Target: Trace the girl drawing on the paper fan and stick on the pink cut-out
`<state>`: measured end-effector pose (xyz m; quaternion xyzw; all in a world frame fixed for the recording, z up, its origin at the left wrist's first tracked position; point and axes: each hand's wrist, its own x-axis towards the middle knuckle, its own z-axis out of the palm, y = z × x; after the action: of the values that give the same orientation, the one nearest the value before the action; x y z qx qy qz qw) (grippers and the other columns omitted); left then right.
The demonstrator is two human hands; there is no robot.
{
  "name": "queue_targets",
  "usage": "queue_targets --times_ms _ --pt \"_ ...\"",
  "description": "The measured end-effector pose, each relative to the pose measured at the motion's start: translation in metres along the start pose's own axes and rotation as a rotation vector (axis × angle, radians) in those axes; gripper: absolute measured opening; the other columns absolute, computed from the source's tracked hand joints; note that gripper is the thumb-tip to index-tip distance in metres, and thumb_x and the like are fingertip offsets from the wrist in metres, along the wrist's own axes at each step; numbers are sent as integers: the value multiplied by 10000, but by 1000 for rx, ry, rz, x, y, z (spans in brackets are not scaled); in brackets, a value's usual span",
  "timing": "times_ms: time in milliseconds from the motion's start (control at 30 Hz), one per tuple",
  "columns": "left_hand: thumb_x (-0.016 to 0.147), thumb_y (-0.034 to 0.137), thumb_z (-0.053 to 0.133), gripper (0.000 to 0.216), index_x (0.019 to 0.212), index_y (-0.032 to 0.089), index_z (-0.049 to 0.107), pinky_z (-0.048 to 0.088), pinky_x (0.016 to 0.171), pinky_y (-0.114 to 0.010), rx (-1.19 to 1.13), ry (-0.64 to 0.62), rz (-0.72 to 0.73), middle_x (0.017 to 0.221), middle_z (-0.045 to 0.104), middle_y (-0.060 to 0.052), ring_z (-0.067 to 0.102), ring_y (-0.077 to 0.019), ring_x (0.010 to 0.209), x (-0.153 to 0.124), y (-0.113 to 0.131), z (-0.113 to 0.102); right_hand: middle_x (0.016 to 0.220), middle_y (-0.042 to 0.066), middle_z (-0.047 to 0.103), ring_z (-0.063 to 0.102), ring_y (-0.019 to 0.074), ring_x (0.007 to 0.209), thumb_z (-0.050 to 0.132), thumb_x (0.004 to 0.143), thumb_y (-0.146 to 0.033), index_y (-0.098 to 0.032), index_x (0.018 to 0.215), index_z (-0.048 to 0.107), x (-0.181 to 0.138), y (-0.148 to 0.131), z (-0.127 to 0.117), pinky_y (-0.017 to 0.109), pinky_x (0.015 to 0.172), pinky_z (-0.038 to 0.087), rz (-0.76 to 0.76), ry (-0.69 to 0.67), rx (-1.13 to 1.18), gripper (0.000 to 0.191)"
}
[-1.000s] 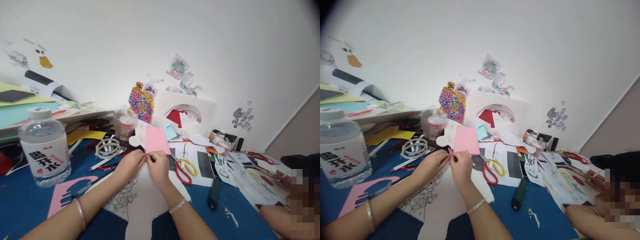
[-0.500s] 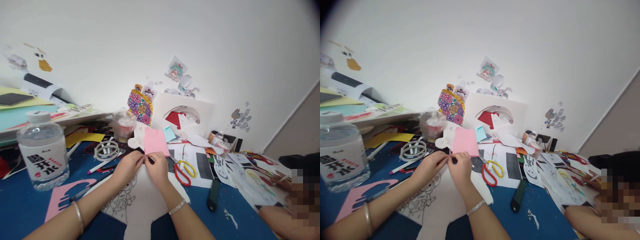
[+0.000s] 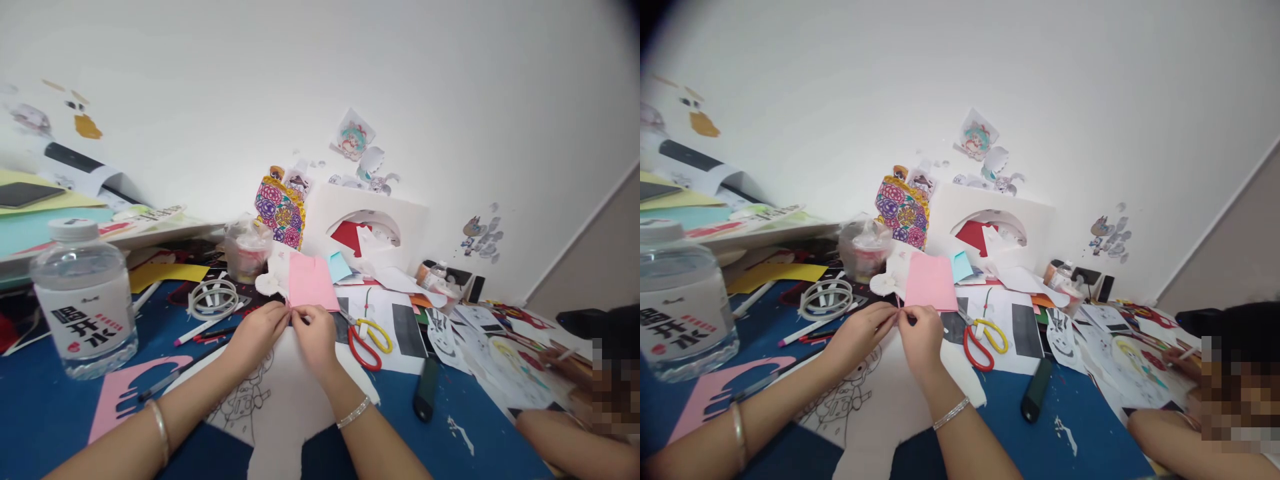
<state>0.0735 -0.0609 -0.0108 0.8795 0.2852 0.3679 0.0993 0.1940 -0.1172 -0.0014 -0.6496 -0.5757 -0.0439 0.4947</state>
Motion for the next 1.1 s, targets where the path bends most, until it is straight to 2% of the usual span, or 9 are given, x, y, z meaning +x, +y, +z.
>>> queue_targets --times_ms 200,367,567,700,833,900,1000,1100 --pt "882 261 366 273 877 155 618 469 786 -318 -57 4 1 916 639 -95 596 -198 841 0 1 -1 742 31 709 624 174 734 581 744 -143 -199 700 705 0 0 1 271 693 460 28 -6 6 144" --pt "852 301 390 264 773 179 611 449 750 -307 -144 38 -46 837 643 -73 587 -198 799 1 3 -3 724 38 699 617 182 702 568 729 -147 -193 678 683 1 4 4 282 676 451 51 33 4 133" --pt "783 373 448 247 720 187 597 421 674 -291 -306 107 -201 714 625 -38 554 -186 693 6 4 -10 706 19 664 592 169 695 531 721 -166 -190 673 623 11 15 -2 261 666 442 109 102 2 107" --pt "738 463 480 297 655 188 556 435 622 -283 -480 82 -318 598 555 6 524 -169 616 9 5 -14 654 -1 595 539 167 641 499 719 -161 -202 649 558 22 31 -12 254 598 399 163 139 -42 100" --pt "685 533 517 353 695 181 519 521 611 -306 -716 48 -438 603 492 38 534 -151 597 11 7 -16 591 17 535 516 183 624 482 755 -156 -212 543 473 33 54 -20 275 585 368 217 151 -83 220" --pt "671 528 542 353 728 181 513 550 637 -330 -816 29 -489 614 495 45 557 -149 600 11 8 -17 579 34 526 529 197 657 506 724 -99 -217 490 425 36 64 -23 288 606 373 233 149 -76 274" --pt "670 485 576 319 747 182 509 561 673 -343 -911 15 -545 617 526 45 591 -150 601 12 8 -17 680 76 574 550 216 800 516 685 -30 -211 494 438 38 70 -25 302 679 398 217 140 -15 275" --pt "688 435 592 277 760 178 515 563 677 -336 -967 16 -576 641 560 36 615 -154 619 12 7 -16 749 71 609 564 210 863 553 743 -128 -198 580 528 36 66 -20 311 743 431 178 75 115 178"
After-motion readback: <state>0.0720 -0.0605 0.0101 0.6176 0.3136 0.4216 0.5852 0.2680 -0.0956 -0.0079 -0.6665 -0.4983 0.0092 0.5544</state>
